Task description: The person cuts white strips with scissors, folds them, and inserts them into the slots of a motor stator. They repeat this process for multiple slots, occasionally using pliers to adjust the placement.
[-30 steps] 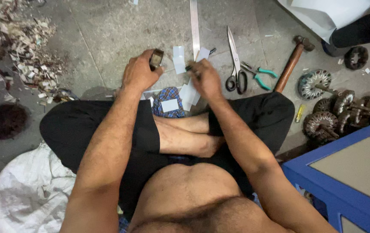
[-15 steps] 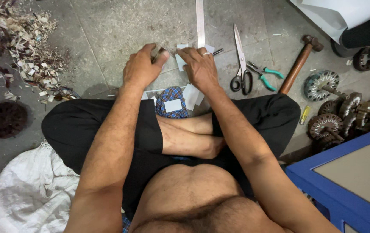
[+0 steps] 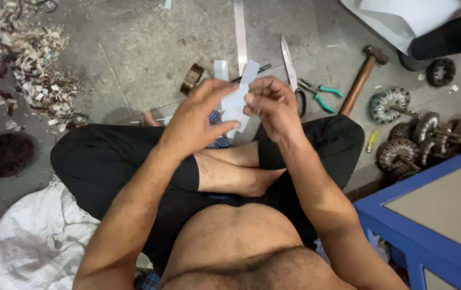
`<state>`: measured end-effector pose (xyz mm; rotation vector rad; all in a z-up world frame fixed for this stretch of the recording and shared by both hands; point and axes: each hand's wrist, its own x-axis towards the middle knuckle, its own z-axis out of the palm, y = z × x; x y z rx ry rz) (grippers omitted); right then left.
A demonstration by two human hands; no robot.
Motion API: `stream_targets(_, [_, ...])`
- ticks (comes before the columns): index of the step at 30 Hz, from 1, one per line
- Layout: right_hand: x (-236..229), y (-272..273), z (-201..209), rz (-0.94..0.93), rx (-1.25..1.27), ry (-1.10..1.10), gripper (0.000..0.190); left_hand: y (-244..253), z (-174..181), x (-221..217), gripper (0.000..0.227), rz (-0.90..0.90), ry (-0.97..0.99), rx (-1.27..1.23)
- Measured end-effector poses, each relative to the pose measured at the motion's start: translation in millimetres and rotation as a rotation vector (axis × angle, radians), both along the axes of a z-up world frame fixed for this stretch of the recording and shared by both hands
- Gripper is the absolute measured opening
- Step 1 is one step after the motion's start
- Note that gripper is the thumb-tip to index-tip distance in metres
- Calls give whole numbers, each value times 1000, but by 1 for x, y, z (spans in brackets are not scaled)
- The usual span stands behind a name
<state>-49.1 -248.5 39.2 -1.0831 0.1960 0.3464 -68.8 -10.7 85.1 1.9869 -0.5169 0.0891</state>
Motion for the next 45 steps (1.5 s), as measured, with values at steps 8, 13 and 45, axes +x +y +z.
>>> stream_targets(8, [-82,-13,70,247,-330,-278,22,-18,36,-72,16,131,194,-149])
stream_targets(13, [-117,-16,83,291,-735,-690,17,-23,28,-113,11,136,365,-229])
stream_targets(45, [-144,-48,91,223,-528,-666,18,-53,91,-136,14,39,257,-197])
